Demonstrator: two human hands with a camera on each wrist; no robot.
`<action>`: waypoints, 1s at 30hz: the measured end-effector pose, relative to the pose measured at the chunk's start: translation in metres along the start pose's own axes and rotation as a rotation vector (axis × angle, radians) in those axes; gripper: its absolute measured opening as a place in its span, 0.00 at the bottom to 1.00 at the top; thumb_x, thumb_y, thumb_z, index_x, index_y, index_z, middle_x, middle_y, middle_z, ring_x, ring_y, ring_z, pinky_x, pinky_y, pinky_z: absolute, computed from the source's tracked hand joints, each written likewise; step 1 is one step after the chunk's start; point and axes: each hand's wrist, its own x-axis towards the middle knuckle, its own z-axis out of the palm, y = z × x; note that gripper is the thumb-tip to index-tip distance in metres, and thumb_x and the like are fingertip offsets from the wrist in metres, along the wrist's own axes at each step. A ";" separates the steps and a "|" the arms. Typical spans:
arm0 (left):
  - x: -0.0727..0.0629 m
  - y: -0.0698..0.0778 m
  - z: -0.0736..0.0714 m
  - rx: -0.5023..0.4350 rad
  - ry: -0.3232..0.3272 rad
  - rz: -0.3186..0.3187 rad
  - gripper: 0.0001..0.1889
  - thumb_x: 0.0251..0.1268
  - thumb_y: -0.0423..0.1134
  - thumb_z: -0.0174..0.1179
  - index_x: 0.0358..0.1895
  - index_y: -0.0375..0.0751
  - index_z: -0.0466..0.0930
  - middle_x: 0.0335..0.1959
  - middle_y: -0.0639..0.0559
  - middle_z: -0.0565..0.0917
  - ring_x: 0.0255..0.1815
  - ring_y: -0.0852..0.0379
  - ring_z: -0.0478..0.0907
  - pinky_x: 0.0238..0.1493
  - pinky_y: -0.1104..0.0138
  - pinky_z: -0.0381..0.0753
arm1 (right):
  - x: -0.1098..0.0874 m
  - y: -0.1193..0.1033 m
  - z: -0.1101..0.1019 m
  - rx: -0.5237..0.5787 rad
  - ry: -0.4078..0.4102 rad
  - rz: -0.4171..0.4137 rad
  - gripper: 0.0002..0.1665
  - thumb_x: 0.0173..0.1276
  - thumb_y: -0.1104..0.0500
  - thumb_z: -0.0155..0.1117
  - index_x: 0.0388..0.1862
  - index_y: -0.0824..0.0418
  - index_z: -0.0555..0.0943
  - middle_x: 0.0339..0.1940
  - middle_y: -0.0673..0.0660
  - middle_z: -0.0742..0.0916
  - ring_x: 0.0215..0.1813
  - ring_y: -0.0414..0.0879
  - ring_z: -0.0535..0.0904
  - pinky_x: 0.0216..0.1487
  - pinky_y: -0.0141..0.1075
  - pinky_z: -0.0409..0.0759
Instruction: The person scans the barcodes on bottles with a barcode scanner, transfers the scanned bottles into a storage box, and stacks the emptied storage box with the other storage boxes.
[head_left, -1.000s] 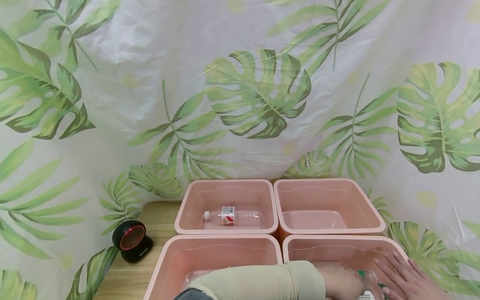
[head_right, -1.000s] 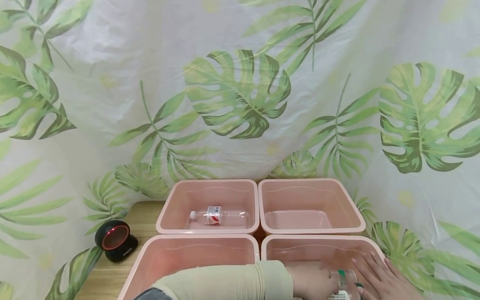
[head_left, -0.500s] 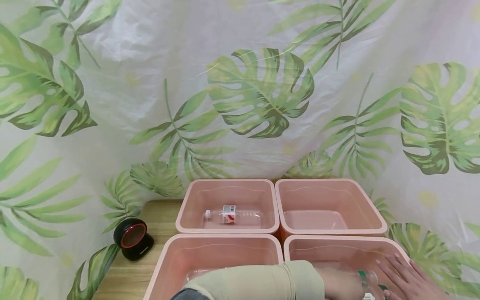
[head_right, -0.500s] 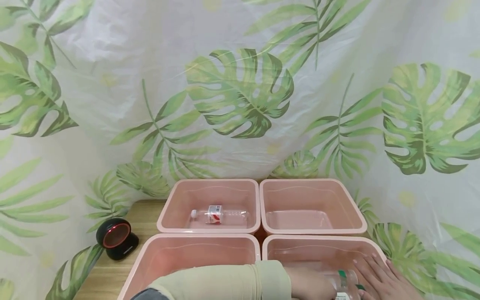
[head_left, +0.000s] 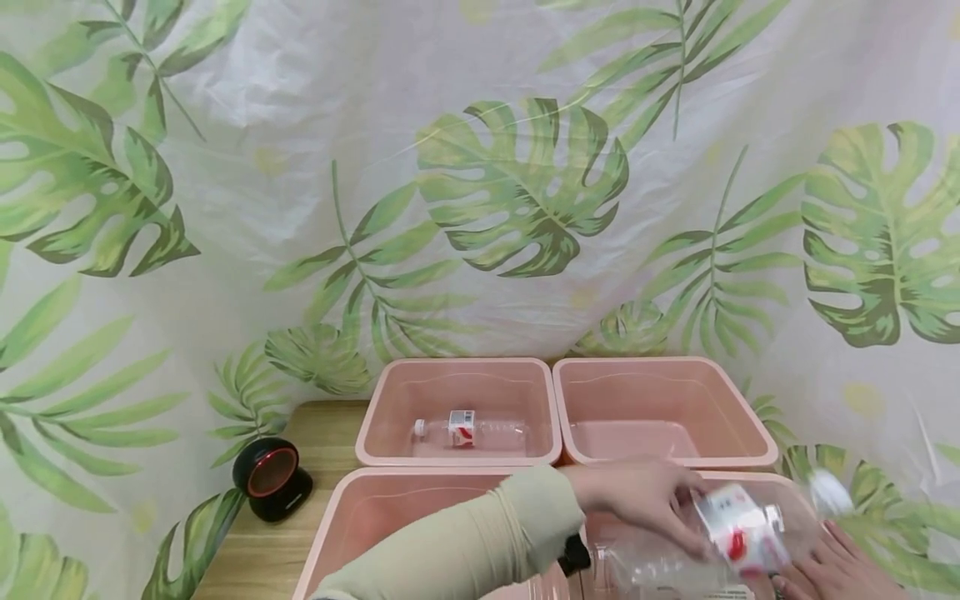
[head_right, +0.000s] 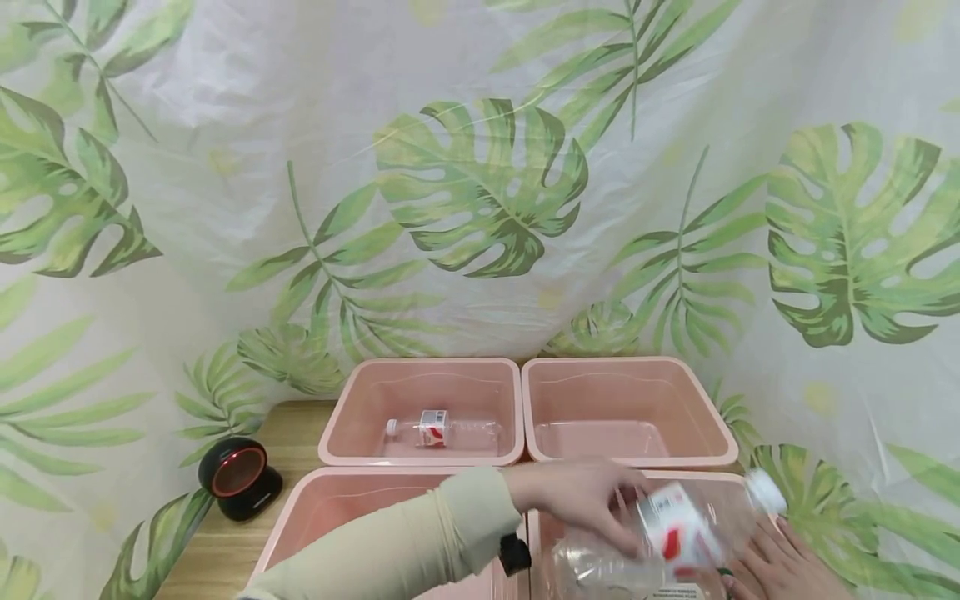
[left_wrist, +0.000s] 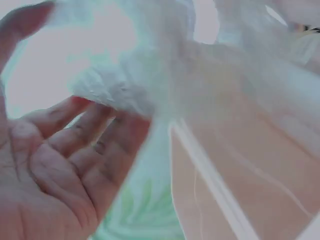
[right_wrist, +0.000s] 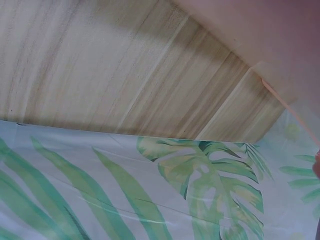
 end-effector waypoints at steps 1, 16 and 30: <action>-0.005 -0.003 -0.008 -0.155 0.038 -0.001 0.19 0.63 0.37 0.73 0.55 0.40 0.80 0.36 0.63 0.79 0.34 0.72 0.76 0.38 0.78 0.79 | 0.001 -0.001 0.001 -0.002 0.003 0.008 0.44 0.76 0.34 0.57 0.85 0.36 0.52 0.84 0.37 0.54 0.83 0.38 0.47 0.76 0.33 0.24; -0.065 -0.049 -0.039 -1.167 0.367 0.182 0.37 0.66 0.29 0.50 0.80 0.34 0.52 0.54 0.49 0.82 0.46 0.59 0.82 0.45 0.66 0.83 | 0.000 -0.012 0.005 0.040 -0.021 0.184 0.67 0.61 0.36 0.73 0.83 0.27 0.35 0.79 0.29 0.37 0.80 0.28 0.28 0.74 0.28 0.23; -0.110 -0.087 -0.039 -1.416 0.456 0.368 0.24 0.65 0.38 0.62 0.64 0.59 0.73 0.53 0.54 0.84 0.52 0.57 0.82 0.53 0.63 0.81 | -0.001 -0.012 0.006 0.029 -0.029 0.167 0.66 0.63 0.36 0.72 0.82 0.26 0.34 0.80 0.29 0.37 0.80 0.28 0.28 0.74 0.28 0.22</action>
